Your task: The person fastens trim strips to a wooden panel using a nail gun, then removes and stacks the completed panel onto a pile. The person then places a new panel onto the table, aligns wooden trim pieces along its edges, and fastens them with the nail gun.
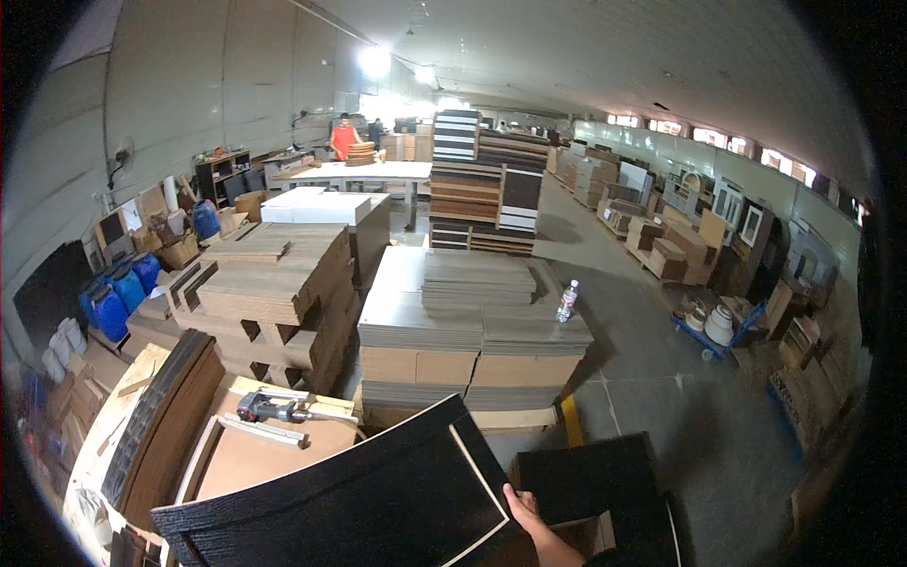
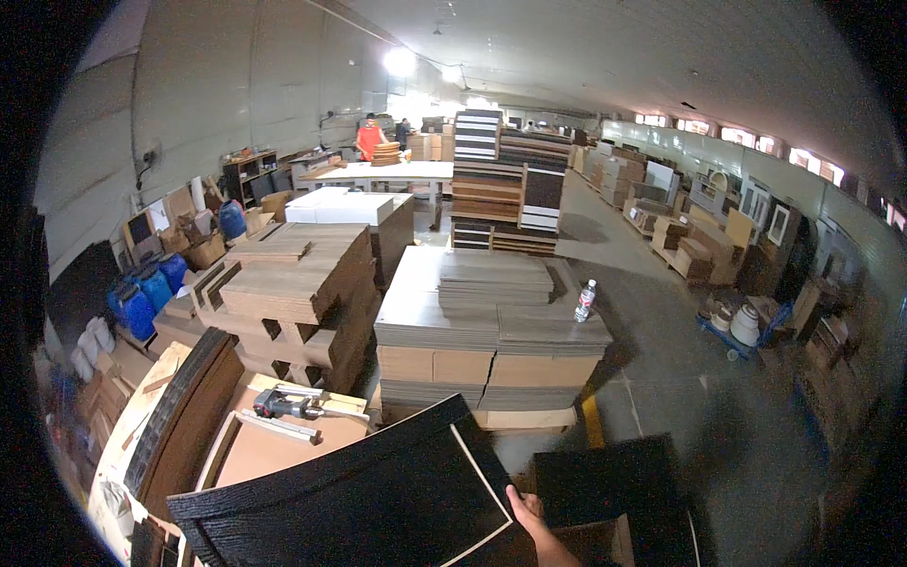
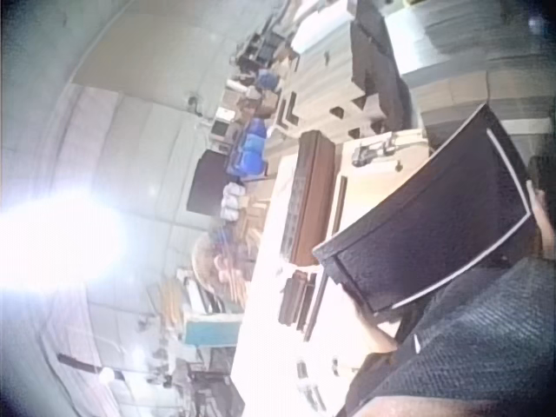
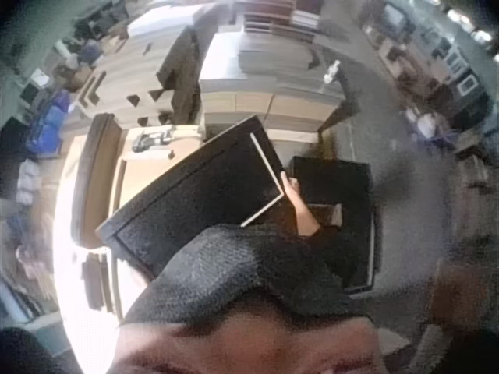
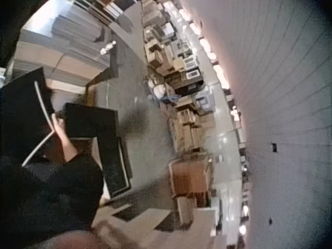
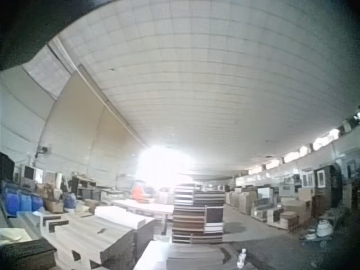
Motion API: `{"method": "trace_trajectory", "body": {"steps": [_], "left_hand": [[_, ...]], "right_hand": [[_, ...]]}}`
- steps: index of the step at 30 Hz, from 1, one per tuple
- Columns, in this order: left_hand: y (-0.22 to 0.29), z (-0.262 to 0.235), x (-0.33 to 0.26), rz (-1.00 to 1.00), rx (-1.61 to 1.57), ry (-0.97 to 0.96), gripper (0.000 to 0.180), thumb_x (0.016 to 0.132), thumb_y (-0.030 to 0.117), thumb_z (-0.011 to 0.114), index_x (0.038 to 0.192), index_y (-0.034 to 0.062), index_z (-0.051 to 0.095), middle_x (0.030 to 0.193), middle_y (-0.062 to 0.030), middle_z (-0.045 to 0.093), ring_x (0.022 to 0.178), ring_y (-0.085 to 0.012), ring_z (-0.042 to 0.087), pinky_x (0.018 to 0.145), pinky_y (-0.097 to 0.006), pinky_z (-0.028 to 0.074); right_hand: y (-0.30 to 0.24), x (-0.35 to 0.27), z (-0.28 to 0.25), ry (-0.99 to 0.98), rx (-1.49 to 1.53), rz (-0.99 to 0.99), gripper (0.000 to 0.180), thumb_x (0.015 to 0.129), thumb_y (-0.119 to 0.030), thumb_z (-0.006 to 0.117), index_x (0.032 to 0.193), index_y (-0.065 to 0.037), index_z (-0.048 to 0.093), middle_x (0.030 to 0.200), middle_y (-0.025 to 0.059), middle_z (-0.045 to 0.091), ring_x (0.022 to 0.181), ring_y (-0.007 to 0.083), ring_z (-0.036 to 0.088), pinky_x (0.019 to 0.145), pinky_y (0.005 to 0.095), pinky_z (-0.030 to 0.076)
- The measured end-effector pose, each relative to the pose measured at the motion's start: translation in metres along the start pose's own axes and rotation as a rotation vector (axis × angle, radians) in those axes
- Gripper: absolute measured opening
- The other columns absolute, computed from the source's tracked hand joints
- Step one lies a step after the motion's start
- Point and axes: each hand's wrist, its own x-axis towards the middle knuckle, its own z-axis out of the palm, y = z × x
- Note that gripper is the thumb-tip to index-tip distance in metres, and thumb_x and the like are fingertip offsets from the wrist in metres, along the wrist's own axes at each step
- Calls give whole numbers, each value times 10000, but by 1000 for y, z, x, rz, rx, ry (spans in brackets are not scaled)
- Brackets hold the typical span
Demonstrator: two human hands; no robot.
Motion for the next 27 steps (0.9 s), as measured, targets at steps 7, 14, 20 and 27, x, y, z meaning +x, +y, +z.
{"method": "trace_trajectory", "body": {"steps": [7, 14, 20, 27], "left_hand": [[75, 24, 53, 215, -96, -92, 519, 1071, 241, 328, 1523, -14, 346, 1497, -176, 480, 1353, -299, 479, 1193, -397, 303], [204, 148, 89, 633, -180, -747, 684, 1044, 491, 340, 1559, 43, 285, 1537, -202, 377, 1321, -359, 463, 1128, -475, 362], [225, 314, 198, 1130, 159, -678, 686, 1044, 468, 369, 1503, -41, 350, 1416, -221, 512, 1205, -333, 543, 1050, -436, 427], [304, 454, 124, 782, 20, -1076, 729, 1015, 542, 468, 1285, -127, 575, 1236, -183, 635, 1077, -271, 576, 992, -405, 447]], "right_hand": [[27, -44, -78, 297, 463, -55, 616, 993, -542, 520, 781, 28, 618, 752, 72, 601, 733, 228, 553, 701, 432, 445], [123, -101, -97, 557, 417, 426, 722, 947, -687, 495, 1294, -73, 651, 1267, 221, 654, 1223, 383, 586, 1053, 441, 425], [166, -182, -63, 745, 496, 686, 736, 953, -686, 485, 1246, -39, 678, 1177, 245, 688, 1147, 386, 633, 1000, 431, 465], [149, -243, -2, 1167, 459, 724, 656, 979, -591, 521, 1271, -16, 640, 1183, 193, 693, 1151, 310, 629, 991, 384, 459]]}}
